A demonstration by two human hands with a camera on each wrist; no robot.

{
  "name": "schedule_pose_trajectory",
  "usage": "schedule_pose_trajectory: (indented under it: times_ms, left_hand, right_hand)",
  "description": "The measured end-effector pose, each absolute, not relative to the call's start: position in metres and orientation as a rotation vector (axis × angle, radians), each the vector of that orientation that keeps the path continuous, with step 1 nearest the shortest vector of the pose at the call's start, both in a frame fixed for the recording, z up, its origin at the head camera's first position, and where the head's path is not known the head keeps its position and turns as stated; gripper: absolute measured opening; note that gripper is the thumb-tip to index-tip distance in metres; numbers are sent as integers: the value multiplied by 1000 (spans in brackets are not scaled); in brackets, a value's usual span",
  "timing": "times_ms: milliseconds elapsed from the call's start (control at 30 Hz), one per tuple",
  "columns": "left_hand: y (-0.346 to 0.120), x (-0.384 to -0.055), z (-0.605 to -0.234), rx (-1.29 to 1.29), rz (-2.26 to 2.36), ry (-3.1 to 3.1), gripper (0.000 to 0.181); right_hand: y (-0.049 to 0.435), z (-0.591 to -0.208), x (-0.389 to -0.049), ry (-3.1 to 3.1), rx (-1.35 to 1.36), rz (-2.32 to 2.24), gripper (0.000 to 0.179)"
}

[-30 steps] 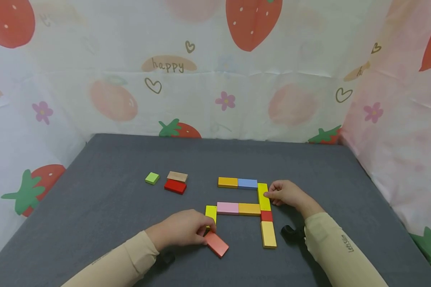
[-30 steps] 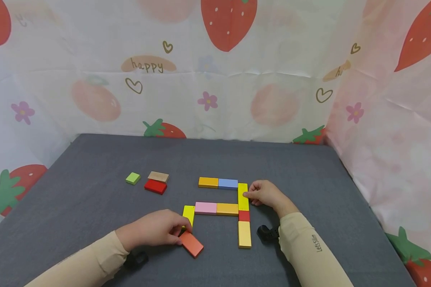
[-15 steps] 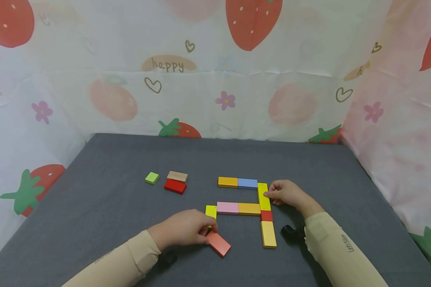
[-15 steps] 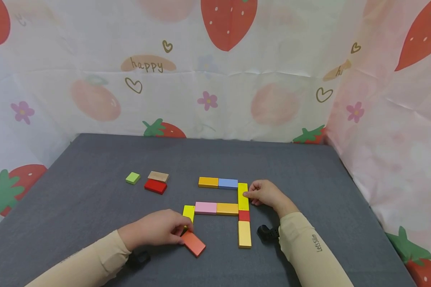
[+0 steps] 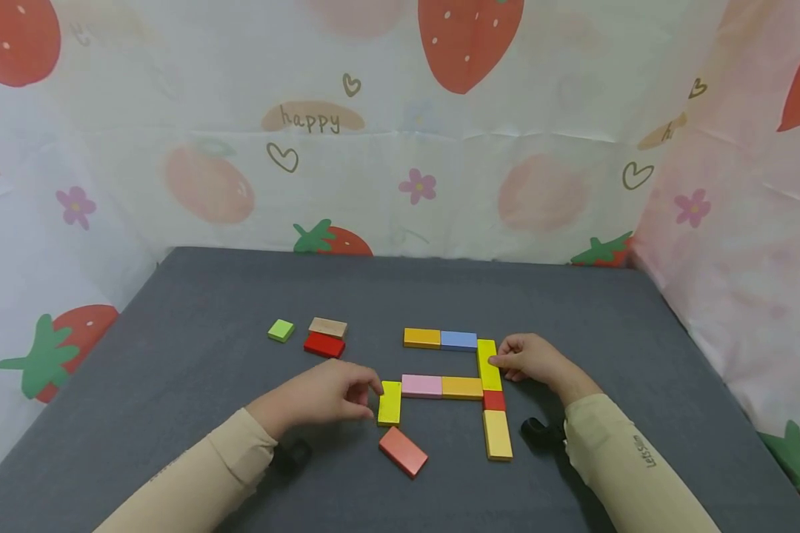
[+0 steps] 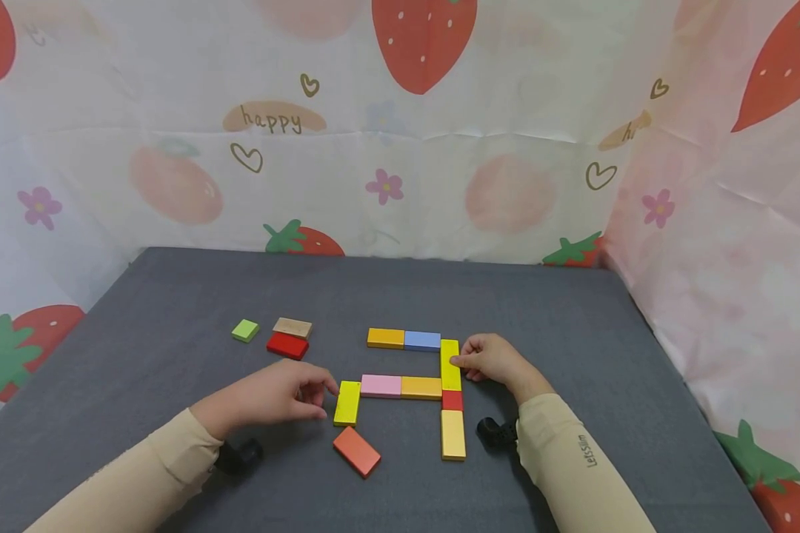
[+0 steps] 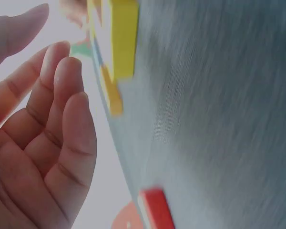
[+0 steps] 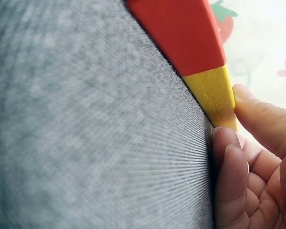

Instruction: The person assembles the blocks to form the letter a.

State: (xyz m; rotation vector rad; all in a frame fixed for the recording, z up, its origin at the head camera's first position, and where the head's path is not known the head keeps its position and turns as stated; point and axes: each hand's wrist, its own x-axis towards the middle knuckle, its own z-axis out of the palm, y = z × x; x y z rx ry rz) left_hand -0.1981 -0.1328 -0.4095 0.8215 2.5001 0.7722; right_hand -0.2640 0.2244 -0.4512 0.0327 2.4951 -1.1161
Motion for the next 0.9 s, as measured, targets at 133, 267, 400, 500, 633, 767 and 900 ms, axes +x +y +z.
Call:
schedule_pose_trajectory:
  times_ms: [133,267,400,500,633,767,900]
  left_hand:
    - [-147,-211,-407,840,842,2609,26]
    - [-160,-224,-407,802,879,2708,24]
    - [-173,-236,-409,694,921,2765,22]
    - [-181,-244,-412,612,878,2809,20]
    - [-187,-253,-415,558,777,2832,20]
    - [-190,-257,-418,579,726,2817,19]
    - [-192,-260,-421,634,669,2818,18]
  right_hand:
    - [224,-451,-264,2492,26,-1114,24]
    - [224,-451,-264,2489,22,-1114,24]
    - [224,-450,-263,2483,28,-1119,24]
    - [224,-450,-263,2488,22,-1116,24]
    - [224,-450,-262,2500,13,-1117,25]
    - [224,-451,-263,2499,20,-1123,25]
    - [225,-452,-264,2494,27,-1125,25]
